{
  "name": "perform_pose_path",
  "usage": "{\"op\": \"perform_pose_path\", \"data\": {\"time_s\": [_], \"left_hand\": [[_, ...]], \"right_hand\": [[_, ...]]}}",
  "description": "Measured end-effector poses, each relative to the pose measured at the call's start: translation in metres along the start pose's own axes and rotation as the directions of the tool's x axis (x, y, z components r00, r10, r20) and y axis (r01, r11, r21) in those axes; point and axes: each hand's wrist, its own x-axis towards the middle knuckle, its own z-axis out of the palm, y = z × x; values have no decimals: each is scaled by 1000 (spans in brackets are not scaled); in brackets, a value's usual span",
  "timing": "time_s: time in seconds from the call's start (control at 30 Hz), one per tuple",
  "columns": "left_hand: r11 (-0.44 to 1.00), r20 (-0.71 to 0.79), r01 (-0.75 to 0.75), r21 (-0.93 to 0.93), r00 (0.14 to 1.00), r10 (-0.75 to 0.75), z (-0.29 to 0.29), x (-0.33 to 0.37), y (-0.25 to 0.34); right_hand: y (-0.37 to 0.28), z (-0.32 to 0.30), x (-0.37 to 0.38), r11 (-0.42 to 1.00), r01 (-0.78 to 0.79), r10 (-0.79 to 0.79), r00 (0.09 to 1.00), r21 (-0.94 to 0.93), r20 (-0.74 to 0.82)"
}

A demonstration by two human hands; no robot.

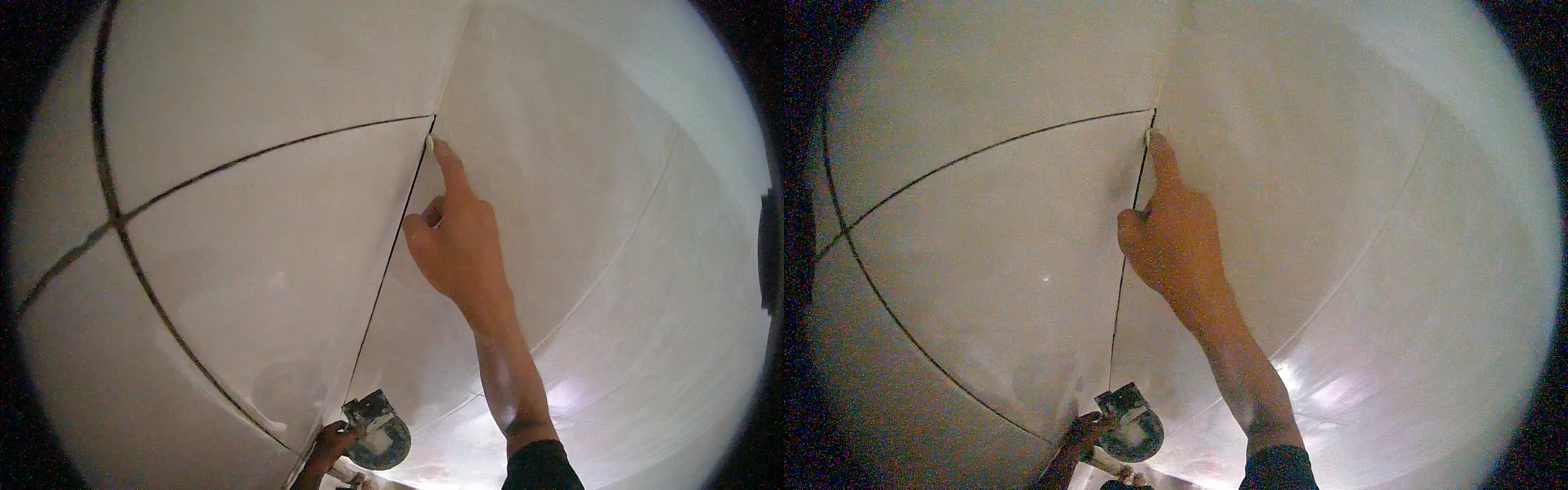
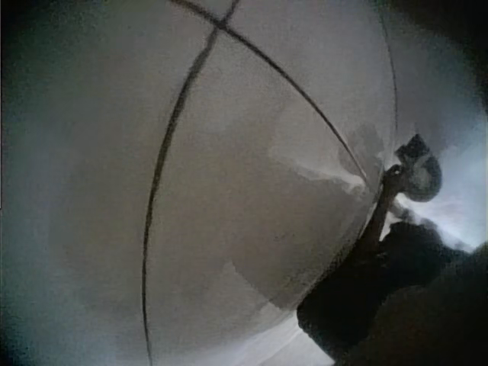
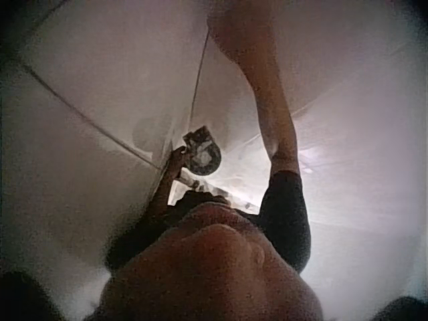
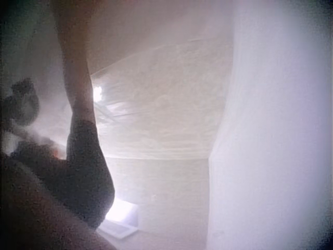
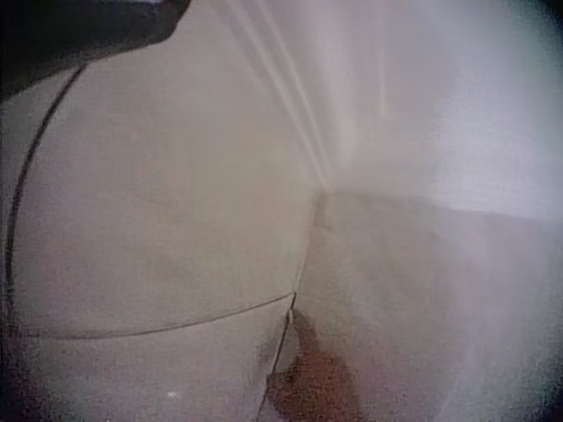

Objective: The person applies grout to the joints between wall tiles by finger, frequently picking up small amounts of the white material from a handheld hawk tool.

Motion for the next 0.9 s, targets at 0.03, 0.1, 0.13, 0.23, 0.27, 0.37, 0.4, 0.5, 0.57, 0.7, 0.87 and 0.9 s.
{"op": "perform_pose_path", "data": {"time_s": [0.03,0.1,0.13,0.23,0.27,0.37,0.4,0.5,0.57,0.7,0.87,0.9], "left_hand": [[999,-24,-31,-20,999,31,-1,-4,3],[995,-21,-25,-100,1000,23,5,-10,12],[990,-20,-16,-138,1000,13,8,-12,15],[981,16,-11,-194,1000,14,7,-11,16],[980,37,-16,-200,999,24,9,-5,12],[996,-65,42,81,997,-37,6,8,-2],[996,-67,40,79,997,-34,4,9,-9],[992,-46,-29,-123,999,24,-6,12,-23],[999,1,-41,16,999,41,2,6,-5],[996,3,75,-41,997,-75,5,-10,18],[995,-44,-9,-96,999,5,0,-39,42],[992,-37,-9,-130,999,4,-1,-42,45]], "right_hand": [[-5,-3,4,1000,8,-8,1000,-1,1],[-15,-23,22,983,161,-174,972,-91,-155],[-10,-28,37,983,153,-167,974,-101,-155],[-5,-33,68,947,274,-307,924,-165,-228],[-4,-36,73,937,295,-334,913,-186,-234],[-10,-22,38,944,160,-214,963,-288,-167],[-6,-16,24,965,105,-128,989,-242,-81],[-19,-23,24,978,108,-121,991,-178,-64],[-16,-43,45,970,135,-166,975,-204,-145],[-16,-52,93,915,295,-362,901,-274,-241],[-20,-27,41,945,87,-137,981,-315,-139],[-20,-25,28,966,40,-44,999,-255,-8]]}}
